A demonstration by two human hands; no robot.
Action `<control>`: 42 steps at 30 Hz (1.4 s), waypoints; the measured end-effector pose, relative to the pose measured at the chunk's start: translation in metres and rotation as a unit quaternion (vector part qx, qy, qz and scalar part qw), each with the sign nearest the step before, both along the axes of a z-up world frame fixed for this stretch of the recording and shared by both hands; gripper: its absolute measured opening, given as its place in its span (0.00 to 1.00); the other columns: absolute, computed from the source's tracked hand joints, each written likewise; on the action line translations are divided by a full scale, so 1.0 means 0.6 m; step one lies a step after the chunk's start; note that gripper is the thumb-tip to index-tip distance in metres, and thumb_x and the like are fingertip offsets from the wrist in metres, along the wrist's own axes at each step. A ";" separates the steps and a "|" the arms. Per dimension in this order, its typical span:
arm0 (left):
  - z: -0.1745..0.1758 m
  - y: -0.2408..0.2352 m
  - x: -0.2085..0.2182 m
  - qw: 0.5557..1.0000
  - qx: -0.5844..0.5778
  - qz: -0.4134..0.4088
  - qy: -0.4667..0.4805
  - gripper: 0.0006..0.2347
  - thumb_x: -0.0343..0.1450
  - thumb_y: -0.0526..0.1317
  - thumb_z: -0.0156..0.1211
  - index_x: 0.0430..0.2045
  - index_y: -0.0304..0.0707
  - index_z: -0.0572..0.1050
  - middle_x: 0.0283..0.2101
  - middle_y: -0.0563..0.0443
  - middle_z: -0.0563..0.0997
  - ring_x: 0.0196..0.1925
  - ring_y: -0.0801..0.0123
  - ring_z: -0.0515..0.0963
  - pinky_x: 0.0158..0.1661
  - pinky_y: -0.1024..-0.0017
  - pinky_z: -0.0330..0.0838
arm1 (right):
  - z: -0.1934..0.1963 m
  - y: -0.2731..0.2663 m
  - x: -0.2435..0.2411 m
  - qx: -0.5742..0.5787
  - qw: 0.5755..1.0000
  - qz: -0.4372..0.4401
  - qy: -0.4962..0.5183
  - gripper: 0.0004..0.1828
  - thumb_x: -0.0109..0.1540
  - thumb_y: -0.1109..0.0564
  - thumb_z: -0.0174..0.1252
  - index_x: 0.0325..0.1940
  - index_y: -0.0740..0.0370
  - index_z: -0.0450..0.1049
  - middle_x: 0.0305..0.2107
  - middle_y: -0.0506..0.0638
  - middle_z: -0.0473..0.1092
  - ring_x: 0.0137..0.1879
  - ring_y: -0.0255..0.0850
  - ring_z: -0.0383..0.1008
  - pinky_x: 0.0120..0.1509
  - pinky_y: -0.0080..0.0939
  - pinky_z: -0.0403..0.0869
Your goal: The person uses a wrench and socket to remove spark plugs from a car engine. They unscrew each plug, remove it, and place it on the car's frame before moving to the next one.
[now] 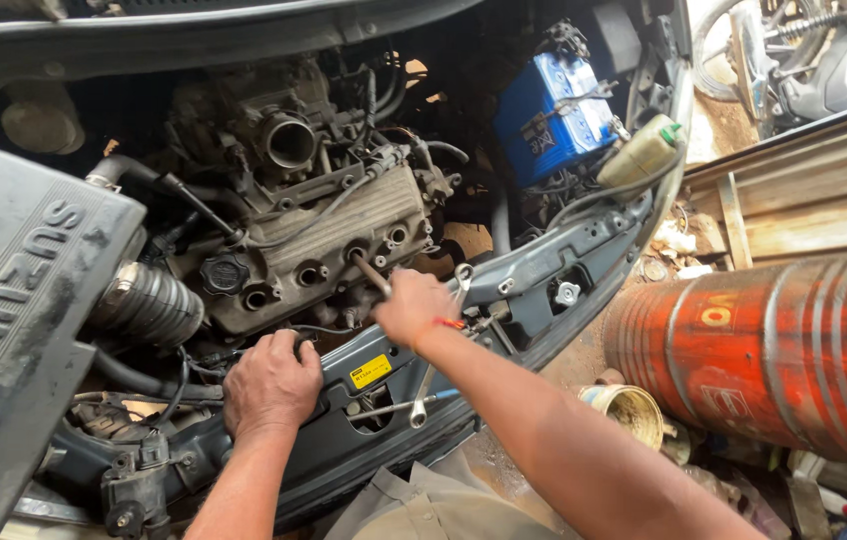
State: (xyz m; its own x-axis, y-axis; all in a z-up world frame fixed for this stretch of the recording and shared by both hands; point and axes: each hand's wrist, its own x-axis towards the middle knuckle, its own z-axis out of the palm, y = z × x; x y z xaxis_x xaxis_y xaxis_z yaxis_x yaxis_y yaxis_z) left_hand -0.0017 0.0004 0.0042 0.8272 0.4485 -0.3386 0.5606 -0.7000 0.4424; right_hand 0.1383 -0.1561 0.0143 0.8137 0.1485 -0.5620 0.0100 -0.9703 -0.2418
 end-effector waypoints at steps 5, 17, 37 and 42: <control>-0.013 0.000 -0.008 1.000 -0.002 0.007 -0.029 0.12 0.70 0.48 0.54 0.36 0.43 0.79 0.41 0.47 0.83 0.47 0.51 0.82 0.48 0.53 0.75 | 0.054 -0.028 0.031 -0.024 0.981 0.005 -0.193 0.22 0.57 0.43 0.65 0.51 0.54 0.73 0.44 0.58 0.77 0.52 0.56 0.78 0.55 0.56 0.75; -0.012 0.003 -0.004 1.000 -0.005 0.005 -0.022 0.12 0.70 0.48 0.55 0.36 0.43 0.80 0.42 0.46 0.83 0.47 0.50 0.81 0.47 0.52 0.74 | 0.074 -0.009 0.020 -0.112 0.989 0.033 -0.095 0.39 0.52 0.36 0.69 0.59 0.58 0.67 0.48 0.62 0.76 0.55 0.59 0.78 0.59 0.55 0.75; -0.003 0.001 -0.005 1.000 -0.009 0.007 -0.027 0.11 0.70 0.48 0.55 0.36 0.43 0.79 0.41 0.46 0.83 0.47 0.49 0.81 0.47 0.51 0.75 | 0.088 0.006 0.032 -0.048 0.992 0.053 -0.106 0.34 0.48 0.40 0.69 0.54 0.56 0.71 0.49 0.57 0.75 0.54 0.56 0.76 0.58 0.54 0.73; 0.012 0.006 0.002 0.999 -0.040 0.021 0.025 0.14 0.70 0.50 0.55 0.40 0.45 0.79 0.45 0.46 0.83 0.49 0.49 0.81 0.49 0.53 0.75 | 0.077 0.021 0.011 -0.063 0.997 0.030 -0.039 0.28 0.57 0.31 0.60 0.42 0.57 0.79 0.42 0.58 0.77 0.54 0.55 0.76 0.59 0.53 0.73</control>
